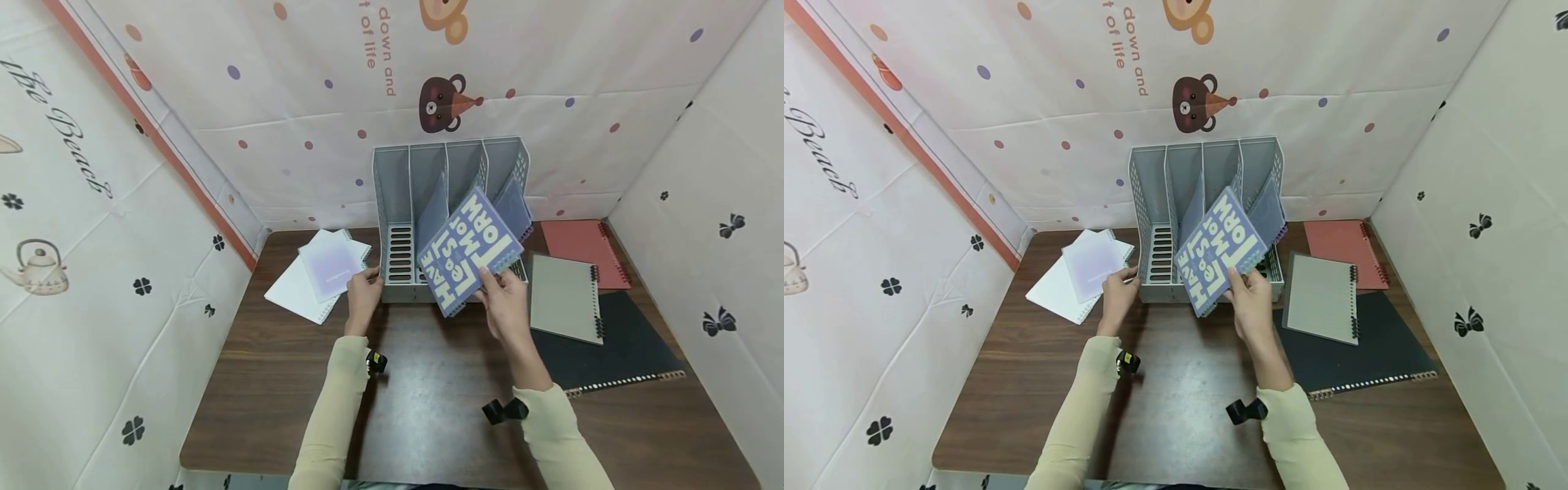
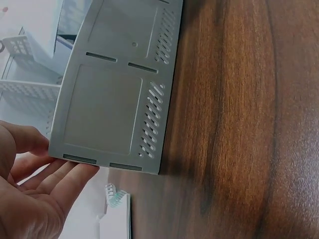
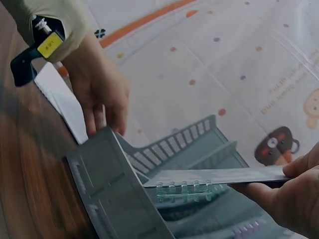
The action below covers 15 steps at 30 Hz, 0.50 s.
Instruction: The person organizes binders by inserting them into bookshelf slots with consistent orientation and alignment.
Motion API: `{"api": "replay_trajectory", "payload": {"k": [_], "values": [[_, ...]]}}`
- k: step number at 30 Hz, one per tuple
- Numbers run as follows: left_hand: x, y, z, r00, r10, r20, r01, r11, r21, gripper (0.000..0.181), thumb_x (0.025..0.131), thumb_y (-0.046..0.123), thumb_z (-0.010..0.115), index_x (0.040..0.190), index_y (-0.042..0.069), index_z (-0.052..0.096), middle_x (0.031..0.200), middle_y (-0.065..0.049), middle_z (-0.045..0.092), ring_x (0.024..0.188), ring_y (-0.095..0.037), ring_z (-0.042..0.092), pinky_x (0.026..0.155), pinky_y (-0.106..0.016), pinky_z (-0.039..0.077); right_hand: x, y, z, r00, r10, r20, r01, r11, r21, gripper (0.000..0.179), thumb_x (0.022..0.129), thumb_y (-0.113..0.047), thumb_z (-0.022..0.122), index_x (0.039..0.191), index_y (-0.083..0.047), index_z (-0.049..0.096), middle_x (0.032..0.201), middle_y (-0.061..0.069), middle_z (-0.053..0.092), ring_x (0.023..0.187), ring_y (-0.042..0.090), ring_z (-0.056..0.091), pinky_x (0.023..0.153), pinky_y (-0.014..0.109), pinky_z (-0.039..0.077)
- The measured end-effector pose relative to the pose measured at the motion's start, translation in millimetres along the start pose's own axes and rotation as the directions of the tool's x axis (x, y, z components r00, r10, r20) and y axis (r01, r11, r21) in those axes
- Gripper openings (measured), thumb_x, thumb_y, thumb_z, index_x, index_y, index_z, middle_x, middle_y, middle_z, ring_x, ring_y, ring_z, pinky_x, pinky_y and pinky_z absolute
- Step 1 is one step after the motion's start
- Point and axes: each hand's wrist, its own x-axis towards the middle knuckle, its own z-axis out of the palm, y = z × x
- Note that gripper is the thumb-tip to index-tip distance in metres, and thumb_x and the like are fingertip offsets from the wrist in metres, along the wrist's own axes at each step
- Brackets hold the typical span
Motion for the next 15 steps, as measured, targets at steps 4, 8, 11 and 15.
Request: {"api": "replay_trajectory", "payload": {"k": [4,8,11,15], "values": [[-0.3,0.0,-0.9,1.0,-0.01,-0.012,0.011,1.0,0.009,0.028,0.093,0.006,0.065,0.119,-0.002,0.074,0.11,-0.017,0.075,0.1,-0.031,0.073,0.081,-0.046,0.058,9.2,9,22,1.0,-0.014,0.014,0.014,1.0,0.017,0.04,0.106,-0.003,0.048,0.144,0.01,0.048,0.139,0.03,0.054,0.122,0.035,0.061,0.093,0.033,0.054],[0.6,-0.3,-0.9,0.999,-0.016,-0.03,0.017,1.0,0.02,0.027,0.092,0.006,0.066,0.117,-0.001,0.075,0.108,-0.016,0.076,0.102,-0.033,0.072,0.084,-0.046,0.057,16.3,17,42,0.999,-0.029,0.024,0.03,0.999,-0.025,0.037,0.106,-0.004,0.05,0.141,0.008,0.053,0.132,0.029,0.059,0.115,0.033,0.064,0.089,0.032,0.056],[1.4,-1.3,-0.1,0.999,-0.018,-0.035,0.019,0.999,0.026,0.027,0.092,0.006,0.066,0.116,-0.001,0.075,0.108,-0.016,0.076,0.1,-0.033,0.072,0.081,-0.046,0.056,19.4,22,56,0.999,-0.045,0.018,0.046,0.996,-0.07,0.035,0.105,-0.006,0.052,0.138,0.006,0.057,0.126,0.029,0.062,0.105,0.03,0.066,0.082,0.029,0.058],[1.6,-2.2,0.6,0.999,-0.016,-0.03,0.017,1.0,0.025,0.026,0.093,0.006,0.067,0.117,-0.001,0.075,0.108,-0.015,0.076,0.096,-0.032,0.072,0.072,-0.044,0.054,21.9,28,74,0.998,-0.068,0.014,0.069,0.991,-0.114,0.034,0.104,-0.008,0.055,0.135,0.006,0.06,0.122,0.028,0.065,0.1,0.029,0.066,0.076,0.028,0.058]]}}
